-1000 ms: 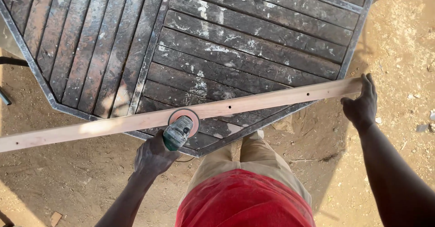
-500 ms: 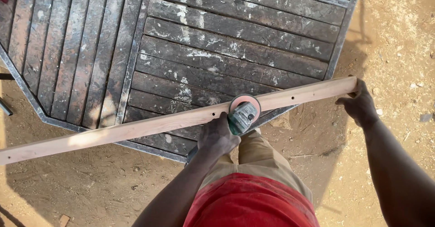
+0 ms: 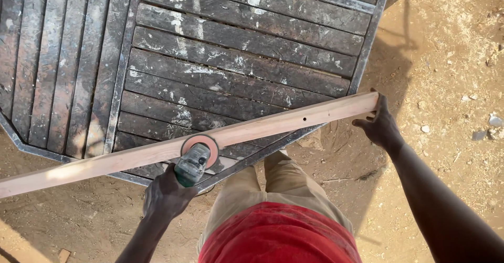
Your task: Sanding a wooden plank using a handheld power sander on a metal table
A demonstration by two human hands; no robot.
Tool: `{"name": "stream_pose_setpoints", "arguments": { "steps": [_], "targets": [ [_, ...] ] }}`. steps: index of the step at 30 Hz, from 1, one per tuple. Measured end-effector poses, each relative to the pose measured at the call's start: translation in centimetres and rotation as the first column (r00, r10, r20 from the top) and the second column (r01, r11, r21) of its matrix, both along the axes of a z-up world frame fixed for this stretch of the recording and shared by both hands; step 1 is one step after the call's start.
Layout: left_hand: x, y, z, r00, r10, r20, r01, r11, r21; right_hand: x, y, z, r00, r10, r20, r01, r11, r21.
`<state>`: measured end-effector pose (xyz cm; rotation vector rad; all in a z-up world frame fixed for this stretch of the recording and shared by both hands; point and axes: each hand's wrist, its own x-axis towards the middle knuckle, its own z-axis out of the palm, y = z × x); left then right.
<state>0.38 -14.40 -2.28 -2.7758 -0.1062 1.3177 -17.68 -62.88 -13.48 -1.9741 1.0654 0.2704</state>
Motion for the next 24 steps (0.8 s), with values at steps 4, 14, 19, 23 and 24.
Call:
{"name": "stream_pose_setpoints", "arguments": {
  "steps": [4,14,19,23,24],
  "targets": [
    [-1.3,-7.2,-2.4,0.969,-0.240,0.059,0.247,0.938,-0.244,2.5,1.1,4.6,0.999,-0.034,-0.013,0.035,0.998,0.061],
    [-4.3,-19.6,-0.7,0.948,-0.318,0.014,0.296,0.864,-0.407,2.0,0.0,3.5,0.998,0.024,-0.059,-0.018,0.995,0.093],
    [-2.7,-11.1,1.0,0.980,-0.189,-0.064,0.168,0.956,-0.242,2.1,0.1,4.0,0.995,0.056,-0.076,-0.050,0.995,0.087],
    [-2.6,-2.2,-0.6,0.979,-0.128,0.161,0.157,0.970,-0.186,1.9,-0.2,3.4,0.997,0.064,-0.051,-0.060,0.995,0.084],
    [-2.2,-1.1,0.3,0.990,-0.092,0.105,0.102,0.990,-0.096,1.9,-0.2,3.5,0.996,0.075,-0.045,-0.071,0.994,0.081]
  ]
}}
